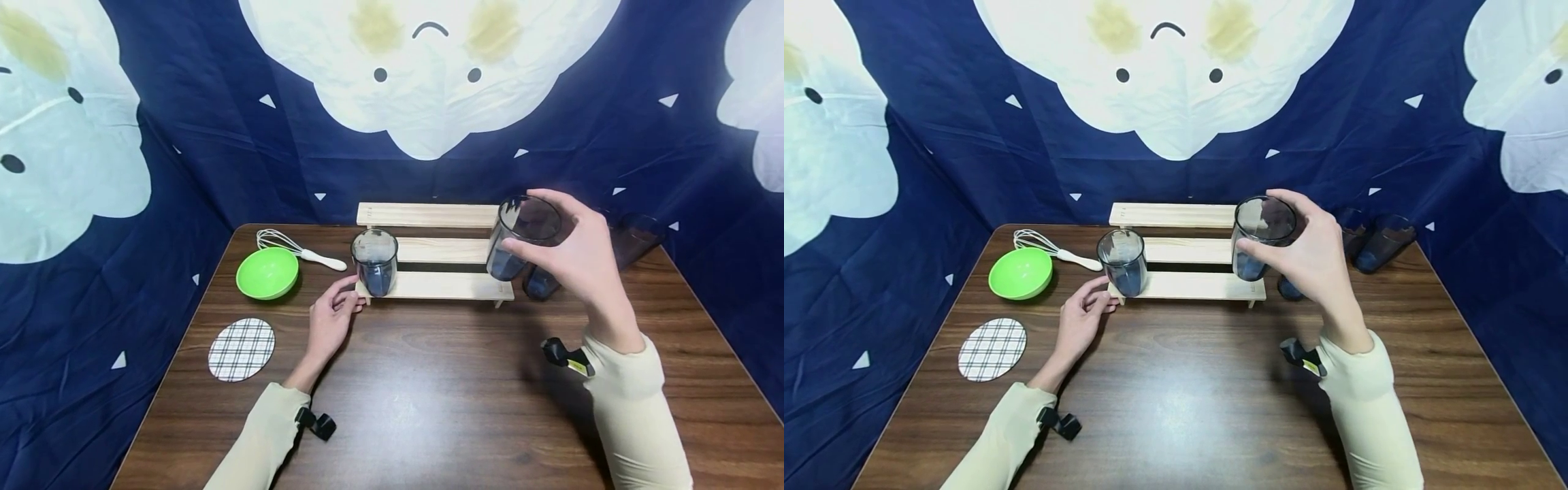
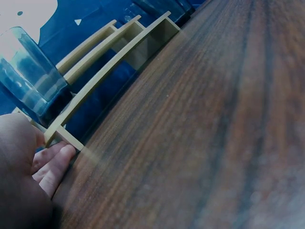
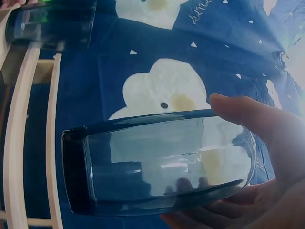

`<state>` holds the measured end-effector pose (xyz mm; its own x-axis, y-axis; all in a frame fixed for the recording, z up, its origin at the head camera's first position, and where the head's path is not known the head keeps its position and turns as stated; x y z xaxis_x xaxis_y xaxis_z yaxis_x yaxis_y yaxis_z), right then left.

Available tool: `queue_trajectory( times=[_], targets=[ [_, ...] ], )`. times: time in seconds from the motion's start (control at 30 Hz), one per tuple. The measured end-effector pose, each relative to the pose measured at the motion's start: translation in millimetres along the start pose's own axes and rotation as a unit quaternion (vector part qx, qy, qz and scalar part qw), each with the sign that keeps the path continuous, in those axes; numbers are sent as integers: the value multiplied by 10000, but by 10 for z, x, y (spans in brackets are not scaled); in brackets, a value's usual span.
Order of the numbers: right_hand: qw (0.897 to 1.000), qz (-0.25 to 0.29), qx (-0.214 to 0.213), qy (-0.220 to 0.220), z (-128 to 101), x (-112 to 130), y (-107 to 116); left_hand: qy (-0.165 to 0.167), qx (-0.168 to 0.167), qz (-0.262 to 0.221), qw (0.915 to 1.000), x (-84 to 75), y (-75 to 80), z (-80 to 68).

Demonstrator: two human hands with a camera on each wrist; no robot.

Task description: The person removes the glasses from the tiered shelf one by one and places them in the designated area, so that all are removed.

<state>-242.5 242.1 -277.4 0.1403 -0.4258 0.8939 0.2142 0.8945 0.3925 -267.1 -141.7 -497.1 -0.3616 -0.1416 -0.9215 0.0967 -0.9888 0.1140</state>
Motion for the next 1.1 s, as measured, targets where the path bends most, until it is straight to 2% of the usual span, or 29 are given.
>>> queue_trajectory(
  times=[0.67, 0.93, 1.1],
  targets=[
    [9985, 294, -460, -54, -7, -130, 550, -9, 0, 26, 10000, -6, 2, 2],
    [9972, -5, -735, -157, -30, -205, 716, -26, 13, -8, 10000, 8, 1, 16],
    [9954, 588, -681, -316, -53, -298, 781, 2, 35, 2, 10000, 11, -4, 6]
  ],
)
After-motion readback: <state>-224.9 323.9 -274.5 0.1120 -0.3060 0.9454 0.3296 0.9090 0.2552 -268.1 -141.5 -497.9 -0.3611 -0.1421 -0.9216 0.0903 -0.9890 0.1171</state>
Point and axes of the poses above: each hand's wrist, its own z-axis towards the middle knuckle, its own y-axis out of the back of the hand, x = y × z, the point moved 9 cm from there along z, towards the middle knuckle, and after that the axes turned 11 degrees about -y, right-handed, at the moved point
